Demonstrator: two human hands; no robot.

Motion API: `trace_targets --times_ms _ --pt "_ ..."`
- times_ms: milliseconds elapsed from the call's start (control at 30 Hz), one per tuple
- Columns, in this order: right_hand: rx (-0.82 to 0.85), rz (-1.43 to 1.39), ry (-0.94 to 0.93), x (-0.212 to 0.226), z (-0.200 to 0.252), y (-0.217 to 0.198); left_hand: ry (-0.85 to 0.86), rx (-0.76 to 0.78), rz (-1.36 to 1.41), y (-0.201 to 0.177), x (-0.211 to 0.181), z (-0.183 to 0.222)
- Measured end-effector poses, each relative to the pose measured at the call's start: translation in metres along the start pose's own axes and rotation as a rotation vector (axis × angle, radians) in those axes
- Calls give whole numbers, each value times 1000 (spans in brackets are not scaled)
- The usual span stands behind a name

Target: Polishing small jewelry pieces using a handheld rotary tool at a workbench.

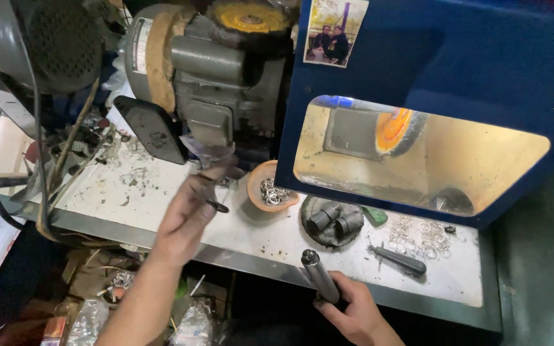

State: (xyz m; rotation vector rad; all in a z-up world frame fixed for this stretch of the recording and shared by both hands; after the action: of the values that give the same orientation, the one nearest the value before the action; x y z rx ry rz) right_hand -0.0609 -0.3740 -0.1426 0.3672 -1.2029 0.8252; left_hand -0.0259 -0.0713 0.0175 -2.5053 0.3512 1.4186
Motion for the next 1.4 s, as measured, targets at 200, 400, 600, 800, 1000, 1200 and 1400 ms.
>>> trace_targets --times_ms 200,400,600,800,1000,1200,1400 --pt "-32 60 -177 10 1 -3 100 -24 571 58 45 -9" --pt "-19 16 -284 24 0 -1 -48 -226 980 89 99 9" --pt "-16 29 -321 27 -2 -1 -197 -233 1056 104 111 19" --pt "-28 54 -328 25 -2 -3 -219 -181 1026 104 106 10" --pt "-33 90 -323 18 -2 -4 -221 -160 990 104 104 7" --pt "-40 97 -323 15 -1 -4 -225 -138 941 103 104 8" --pt "-44 97 -328 12 -1 -4 -198 -133 942 102 106 10"
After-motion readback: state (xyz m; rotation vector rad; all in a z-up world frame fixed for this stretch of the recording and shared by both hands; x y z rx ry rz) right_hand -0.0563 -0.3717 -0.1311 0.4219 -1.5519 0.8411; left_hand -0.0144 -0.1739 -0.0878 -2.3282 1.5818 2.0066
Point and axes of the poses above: each hand's wrist, its own z-axis away from the middle knuckle, its own y-axis out of the palm, x = y × z, the point moved 7 cm from there along -z, towards the middle knuckle, and after that the axes turned 14 degrees about x, right-handed, at the moved point
